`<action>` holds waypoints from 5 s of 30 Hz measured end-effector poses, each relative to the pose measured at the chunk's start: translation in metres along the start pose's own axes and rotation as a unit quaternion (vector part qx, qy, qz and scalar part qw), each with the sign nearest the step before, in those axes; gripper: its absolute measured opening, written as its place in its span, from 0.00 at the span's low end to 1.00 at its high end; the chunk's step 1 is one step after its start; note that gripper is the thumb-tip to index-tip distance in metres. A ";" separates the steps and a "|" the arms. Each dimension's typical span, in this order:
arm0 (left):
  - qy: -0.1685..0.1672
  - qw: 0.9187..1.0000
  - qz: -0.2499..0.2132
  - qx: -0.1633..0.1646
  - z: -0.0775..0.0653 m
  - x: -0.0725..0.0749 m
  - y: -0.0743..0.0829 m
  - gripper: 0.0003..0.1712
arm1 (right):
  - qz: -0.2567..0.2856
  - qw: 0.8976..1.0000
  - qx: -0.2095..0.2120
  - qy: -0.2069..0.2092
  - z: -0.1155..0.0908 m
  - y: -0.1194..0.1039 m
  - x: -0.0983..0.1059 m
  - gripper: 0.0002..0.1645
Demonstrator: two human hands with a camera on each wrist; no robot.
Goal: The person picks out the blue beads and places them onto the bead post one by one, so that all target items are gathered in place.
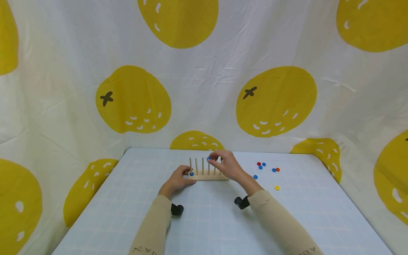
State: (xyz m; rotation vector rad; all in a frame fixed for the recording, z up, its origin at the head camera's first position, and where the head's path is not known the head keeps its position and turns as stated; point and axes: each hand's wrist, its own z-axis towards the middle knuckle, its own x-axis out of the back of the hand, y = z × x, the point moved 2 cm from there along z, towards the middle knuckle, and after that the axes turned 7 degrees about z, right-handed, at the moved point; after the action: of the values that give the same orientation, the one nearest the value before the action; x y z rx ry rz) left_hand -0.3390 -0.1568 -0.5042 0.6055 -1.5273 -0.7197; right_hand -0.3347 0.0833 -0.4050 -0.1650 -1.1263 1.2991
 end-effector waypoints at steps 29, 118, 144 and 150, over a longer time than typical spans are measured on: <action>0.003 1.000 -0.006 -0.026 0.001 -0.001 -0.002 0.32 | -0.019 0.998 -0.008 -0.057 0.039 -0.010 -0.044 0.08; 0.009 1.000 0.010 -0.014 -0.001 -0.001 0.000 0.34 | -0.075 0.994 -0.048 -0.057 0.013 -0.011 -0.027 0.20; 0.012 1.000 0.006 -0.007 0.000 -0.005 -0.002 0.34 | -0.090 0.990 -0.112 -0.005 -0.056 0.034 0.081 0.20; 0.010 1.000 0.012 -0.009 -0.001 -0.005 -0.001 0.34 | -0.104 0.983 -0.150 0.008 -0.076 0.052 0.103 0.22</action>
State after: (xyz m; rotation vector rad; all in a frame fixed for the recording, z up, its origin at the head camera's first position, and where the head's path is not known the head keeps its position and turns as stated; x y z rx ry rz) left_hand -0.3372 -0.1536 -0.5084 0.5784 -1.5061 -0.7064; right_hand -0.3297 0.2208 -0.4192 -0.2737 -1.2863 0.9384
